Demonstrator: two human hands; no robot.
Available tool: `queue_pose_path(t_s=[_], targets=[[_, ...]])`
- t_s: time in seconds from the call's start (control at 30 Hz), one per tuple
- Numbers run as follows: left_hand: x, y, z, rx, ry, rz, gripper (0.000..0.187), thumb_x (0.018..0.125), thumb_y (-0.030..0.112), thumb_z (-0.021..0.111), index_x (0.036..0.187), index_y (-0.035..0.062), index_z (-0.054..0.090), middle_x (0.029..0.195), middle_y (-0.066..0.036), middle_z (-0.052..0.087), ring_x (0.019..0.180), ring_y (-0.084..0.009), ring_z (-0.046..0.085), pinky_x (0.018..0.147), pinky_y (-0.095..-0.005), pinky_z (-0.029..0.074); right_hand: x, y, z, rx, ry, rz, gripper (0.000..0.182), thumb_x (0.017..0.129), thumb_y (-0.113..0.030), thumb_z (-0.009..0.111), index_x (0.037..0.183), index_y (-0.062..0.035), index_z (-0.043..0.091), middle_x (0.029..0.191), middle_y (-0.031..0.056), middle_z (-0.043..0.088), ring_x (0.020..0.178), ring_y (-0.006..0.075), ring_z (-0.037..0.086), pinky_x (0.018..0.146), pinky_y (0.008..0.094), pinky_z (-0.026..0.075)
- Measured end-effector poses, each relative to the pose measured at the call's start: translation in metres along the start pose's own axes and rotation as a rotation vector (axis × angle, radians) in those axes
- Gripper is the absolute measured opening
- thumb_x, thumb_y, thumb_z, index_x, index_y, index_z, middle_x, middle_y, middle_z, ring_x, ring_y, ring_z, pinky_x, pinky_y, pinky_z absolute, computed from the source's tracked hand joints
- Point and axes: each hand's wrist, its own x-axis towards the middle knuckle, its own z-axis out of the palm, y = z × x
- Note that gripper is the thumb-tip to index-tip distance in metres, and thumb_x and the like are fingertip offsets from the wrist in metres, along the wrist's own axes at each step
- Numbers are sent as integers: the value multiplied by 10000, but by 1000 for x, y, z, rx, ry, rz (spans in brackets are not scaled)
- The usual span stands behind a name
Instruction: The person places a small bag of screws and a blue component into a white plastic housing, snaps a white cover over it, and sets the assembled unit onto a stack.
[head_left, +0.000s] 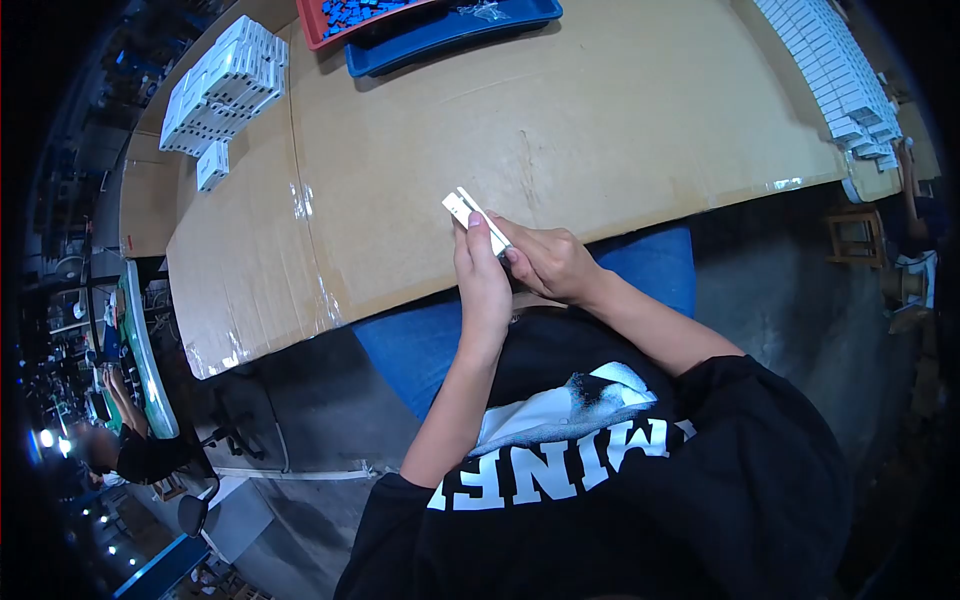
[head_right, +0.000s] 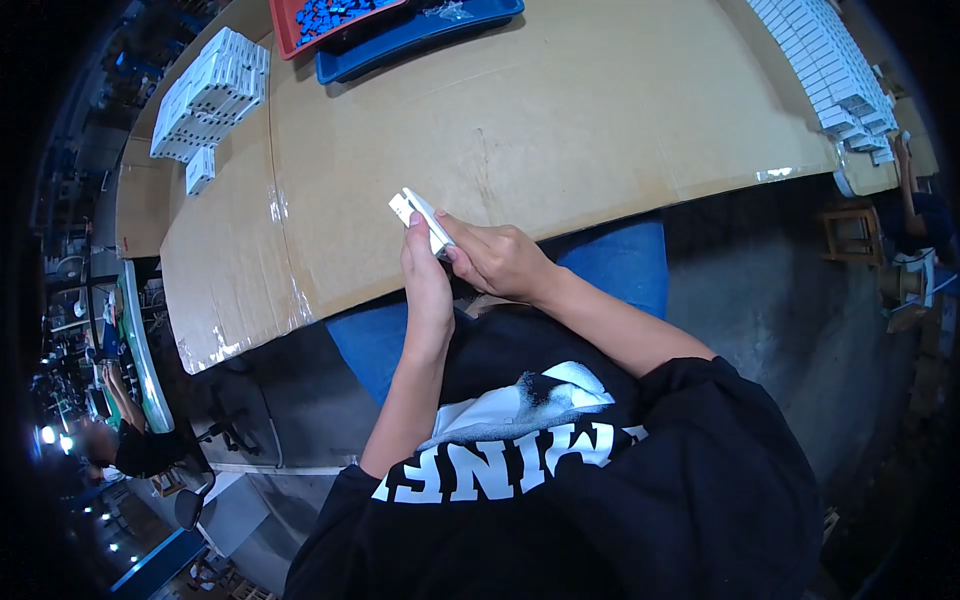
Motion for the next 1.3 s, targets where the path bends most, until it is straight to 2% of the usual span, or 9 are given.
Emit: queue_pose_path(t_s=[0.47, 0.63, 0.67, 0.8, 0.97, 1.07, 1.17, 1.23, 1.3], targets=[[7, -13, -16, -44, -22, -44, 464, 1107, 483, 430, 1165, 57, 604, 979, 2, 597, 886, -91, 562, 782, -272, 455, -1, -4, 5, -20, -8, 51, 398, 1010, -121, 600, 1317, 132, 589, 1053, 257, 740, 706, 346, 735, 626, 413, 609], [15, -10, -23, -98, -75, -72, 505, 1099, 510, 435, 1302, 61, 545, 1108, -42, 613, 1008, -122, 611, 865, -288, 504, 10, -14, 0, 187, -20, 191, 425, 1064, -198, 558, 1383, 81, 585, 1258, 295, 678, 1004, 398, 729, 878, 450, 599], [15, -4, -26, -125, -90, -98, 575, 1074, 469, 500, 1464, 48, 461, 1256, -95, 595, 1118, -153, 605, 946, -313, 507, 13, -13, -4, 285, -33, 236, 446, 1104, -257, 510, 1415, 55, 578, 1358, 260, 652, 1161, 363, 696, 1021, 443, 540], [10, 20, -28, 70, -207, 209, 905, 898, 126, 651, 1668, 72, 179, 1488, -186, 485, 1350, -252, 518, 1153, -380, 406, 26, -9, -15, 863, 25, 736, 511, 1126, -382, 486, 1412, 27, 593, 1306, 131, 693, 1178, 214, 667, 1004, 359, 530], [12, 19, -29, 216, -375, 432, 1080, 751, 7, 694, 1665, 54, 120, 1611, -228, 327, 1542, -346, 308, 1278, -455, 235, 40, -21, -35, 1008, -85, 965, 497, 1078, -408, 589, 1358, 2, 624, 1202, 84, 710, 1124, 165, 669, 937, 322, 542], [11, 19, -27, 339, -385, 495, 1077, 798, 136, 740, 1670, 49, 115, 1626, -222, 318, 1533, -347, 324, 1282, -455, 218, 41, -24, -37, 1041, -104, 956, 462, 1049, -306, 662, 1380, 9, 596, 1254, 91, 693, 1173, 186, 658, 996, 338, 535], [7, 14, -20, 18, -327, 409, 961, 969, 389, 669, 1677, 51, 114, 1641, -214, 304, 1519, -329, 341, 1268, -440, 241, 31, -22, -21, 1010, 75, 717, 502, 1006, -187, 716, 1432, 18, 546, 1430, 133, 608, 1330, 228, 581, 1121, 378, 473], [4, 20, -16, -154, -305, 170, 883, 1075, 609, 426, 1680, 50, 108, 1647, -212, 297, 1513, -323, 338, 1246, -438, 273, 30, -33, -15, 897, 70, 529, 577, 977, -131, 734, 1483, 13, 497, 1598, 172, 452, 1479, 270, 441, 1219, 413, 371], [1, 24, -10, 7, -266, 230, 842, 1101, 624, 307, 1678, 44, 110, 1636, -212, 311, 1516, -322, 323, 1229, -444, 288, 27, -41, -13, 619, 53, 446, 580, 1002, -149, 690, 1520, 14, 488, 1654, 215, 356, 1543, 332, 349, 1231, 424, 331]])
